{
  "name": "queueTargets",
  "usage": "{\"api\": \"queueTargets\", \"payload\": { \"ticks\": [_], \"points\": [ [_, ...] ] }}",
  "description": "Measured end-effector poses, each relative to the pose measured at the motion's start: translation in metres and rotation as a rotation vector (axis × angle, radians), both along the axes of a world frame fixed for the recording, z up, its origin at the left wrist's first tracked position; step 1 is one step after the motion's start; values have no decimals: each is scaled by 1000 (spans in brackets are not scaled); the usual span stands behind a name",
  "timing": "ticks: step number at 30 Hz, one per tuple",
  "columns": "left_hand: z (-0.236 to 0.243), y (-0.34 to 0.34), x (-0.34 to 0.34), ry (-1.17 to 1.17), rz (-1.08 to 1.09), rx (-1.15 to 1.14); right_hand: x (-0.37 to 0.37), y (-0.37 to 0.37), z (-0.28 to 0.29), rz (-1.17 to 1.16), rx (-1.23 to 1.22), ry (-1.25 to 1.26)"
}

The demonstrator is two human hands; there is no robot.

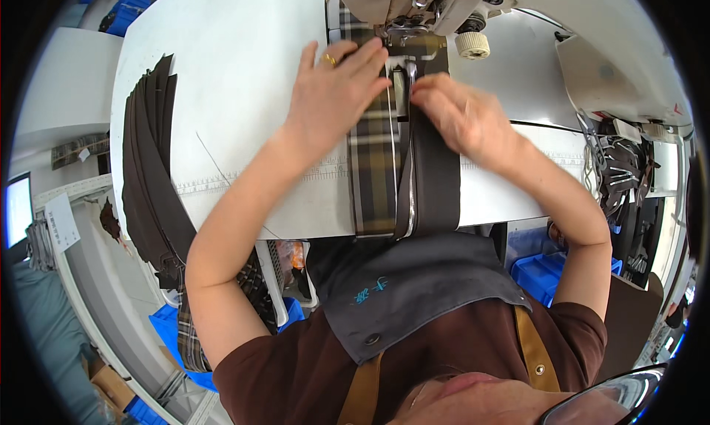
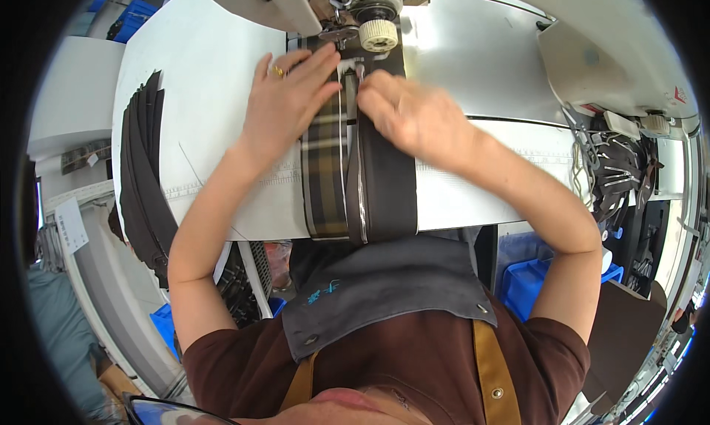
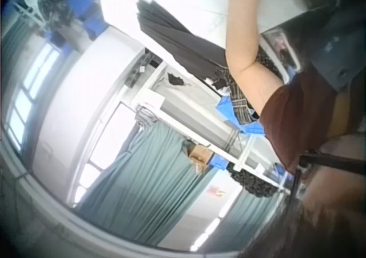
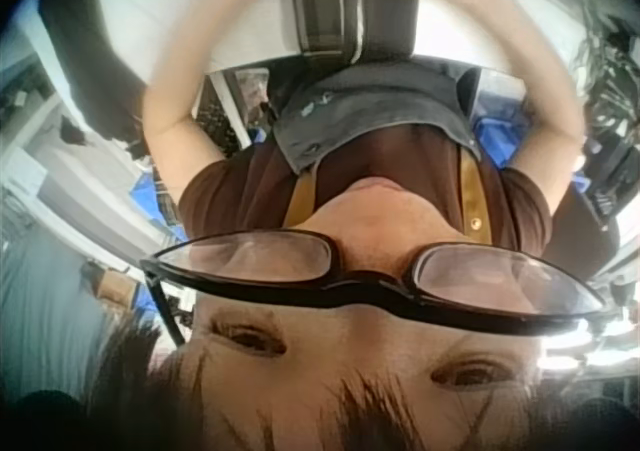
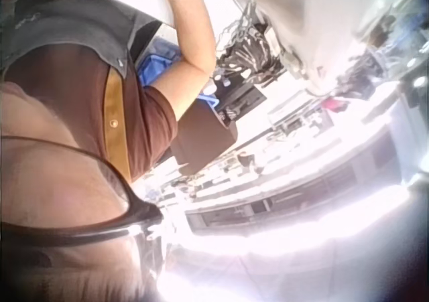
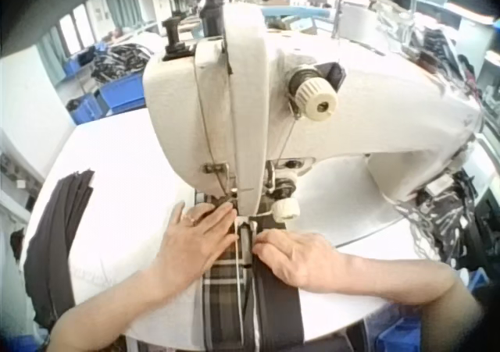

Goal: The person operates a sewing machine to attach zippers to plaid fabric pieces. They guide the fabric under the needle, stitch along the zipper edges, and trim excess thread. The person also uses pliers to adjust the zipper pull and inspects the finished seams.

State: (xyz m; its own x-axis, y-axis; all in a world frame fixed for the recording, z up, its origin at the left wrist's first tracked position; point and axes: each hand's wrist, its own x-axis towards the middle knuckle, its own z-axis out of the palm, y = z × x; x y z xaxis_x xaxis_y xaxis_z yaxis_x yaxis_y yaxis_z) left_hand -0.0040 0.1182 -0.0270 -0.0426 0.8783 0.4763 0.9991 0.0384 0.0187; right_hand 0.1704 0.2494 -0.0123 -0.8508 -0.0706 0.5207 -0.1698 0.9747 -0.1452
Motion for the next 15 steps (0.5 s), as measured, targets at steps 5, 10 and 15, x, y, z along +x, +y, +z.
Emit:
{"api": "queueTargets", "payload": {
  "ticks": [5, 10, 15],
  "points": [
    [-4, 15, -15, -54, 39, -21, -12, 22, -9, -46, -206, -65],
    [-6, 12, -16, -82, -46, 77, -12, 24, -11, -45, -209, -78],
    [0, 5, -5, -33, -222, 49, -13, 21, -8, -46, -200, -73]
  ]
}}
